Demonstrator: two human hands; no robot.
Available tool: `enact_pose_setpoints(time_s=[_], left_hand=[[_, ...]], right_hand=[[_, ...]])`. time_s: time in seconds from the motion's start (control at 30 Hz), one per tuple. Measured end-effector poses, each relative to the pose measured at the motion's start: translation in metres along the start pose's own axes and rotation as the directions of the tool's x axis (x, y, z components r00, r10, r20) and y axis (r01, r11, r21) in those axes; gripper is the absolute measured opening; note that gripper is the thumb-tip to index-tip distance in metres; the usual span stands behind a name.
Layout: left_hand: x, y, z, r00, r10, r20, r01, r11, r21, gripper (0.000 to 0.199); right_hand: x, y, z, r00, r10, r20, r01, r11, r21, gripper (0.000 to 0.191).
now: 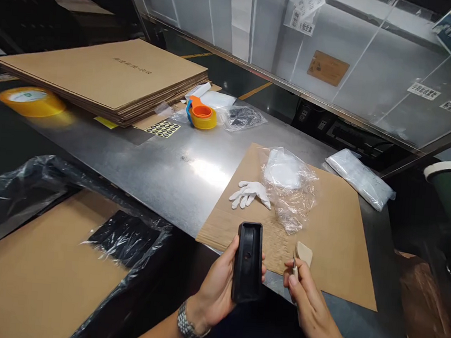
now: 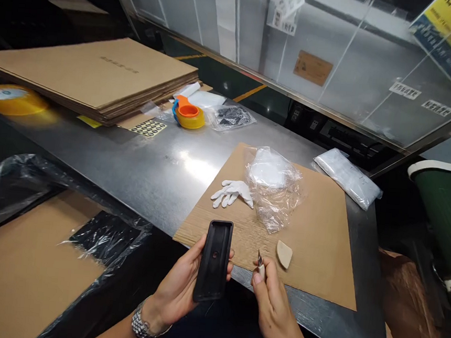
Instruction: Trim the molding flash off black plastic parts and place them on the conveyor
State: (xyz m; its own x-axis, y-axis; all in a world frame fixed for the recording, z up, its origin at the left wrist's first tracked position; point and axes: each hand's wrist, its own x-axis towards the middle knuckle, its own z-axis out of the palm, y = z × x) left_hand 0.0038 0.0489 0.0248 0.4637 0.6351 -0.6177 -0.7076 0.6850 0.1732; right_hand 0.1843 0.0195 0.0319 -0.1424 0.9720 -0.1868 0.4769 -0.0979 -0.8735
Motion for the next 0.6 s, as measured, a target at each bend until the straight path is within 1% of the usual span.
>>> enact_pose_setpoints(time_s=[0.07, 0.13, 0.23, 0.27, 0.3, 0.33, 0.37, 0.4, 0.43, 0.47, 0.53, 0.57, 0.6], left_hand=[[0.002, 0.004, 0.003, 0.997, 0.071, -0.035, -0.073, 0.997, -0.04, 0.046], [0.003, 0.005, 0.004, 0.994, 0.098, -0.053, -0.101, 0.993, -0.057, 0.046], [0.003, 0.004, 0.004, 0.986, 0.139, -0.088, -0.144, 0.988, -0.054, 0.047], [0.003, 0.003, 0.004, 0.982, 0.158, -0.1, -0.164, 0.985, -0.054, 0.047], [0.003, 0.002, 0.003, 0.977, 0.179, -0.114, -0.186, 0.981, -0.057, 0.046], [0.003, 0.001, 0.003, 0.973, 0.193, -0.125, -0.201, 0.978, -0.057, 0.046], [0.002, 0.001, 0.003, 0.971, 0.2, -0.131, -0.208, 0.977, -0.053, 0.047], [0.002, 0.0, 0.003, 0.969, 0.207, -0.132, -0.214, 0.976, -0.043, 0.048], [0.002, 0.0, 0.003, 0.968, 0.217, -0.13, -0.223, 0.974, -0.031, 0.05], [0.002, -0.001, 0.004, 0.965, 0.23, -0.126, -0.234, 0.972, -0.021, 0.052], [0.002, -0.002, 0.004, 0.958, 0.262, -0.121, -0.266, 0.964, -0.02, 0.053], [0.002, -0.003, 0.004, 0.952, 0.278, -0.125, -0.284, 0.958, -0.029, 0.053], [0.002, -0.003, 0.003, 0.948, 0.29, -0.129, -0.297, 0.954, -0.041, 0.051]], right_hand=[[-0.008, -0.003, 0.004, 0.996, -0.064, 0.069, 0.072, 0.99, -0.12, 0.026], [-0.014, -0.005, 0.01, 0.977, -0.177, 0.122, 0.199, 0.961, -0.193, 0.03], [-0.019, -0.004, 0.019, 0.913, -0.38, 0.151, 0.408, 0.874, -0.263, 0.039], [-0.02, -0.003, 0.021, 0.898, -0.41, 0.159, 0.44, 0.854, -0.278, 0.038], [-0.021, -0.004, 0.024, 0.899, -0.401, 0.175, 0.436, 0.854, -0.285, 0.035], [-0.022, -0.004, 0.026, 0.914, -0.353, 0.198, 0.398, 0.873, -0.283, 0.031], [-0.022, -0.005, 0.029, 0.934, -0.278, 0.226, 0.334, 0.903, -0.272, 0.029], [-0.023, -0.007, 0.032, 0.946, -0.189, 0.264, 0.256, 0.934, -0.249, 0.031], [-0.023, -0.008, 0.034, 0.948, -0.107, 0.299, 0.175, 0.962, -0.212, 0.034], [-0.023, -0.009, 0.037, 0.944, -0.03, 0.329, 0.089, 0.982, -0.165, 0.037], [-0.021, -0.011, 0.041, 0.92, 0.075, 0.384, -0.06, 0.997, -0.052, 0.04], [-0.02, -0.011, 0.042, 0.907, 0.099, 0.408, -0.108, 0.994, -0.001, 0.042], [-0.02, -0.011, 0.043, 0.901, 0.103, 0.422, -0.128, 0.991, 0.031, 0.042]])
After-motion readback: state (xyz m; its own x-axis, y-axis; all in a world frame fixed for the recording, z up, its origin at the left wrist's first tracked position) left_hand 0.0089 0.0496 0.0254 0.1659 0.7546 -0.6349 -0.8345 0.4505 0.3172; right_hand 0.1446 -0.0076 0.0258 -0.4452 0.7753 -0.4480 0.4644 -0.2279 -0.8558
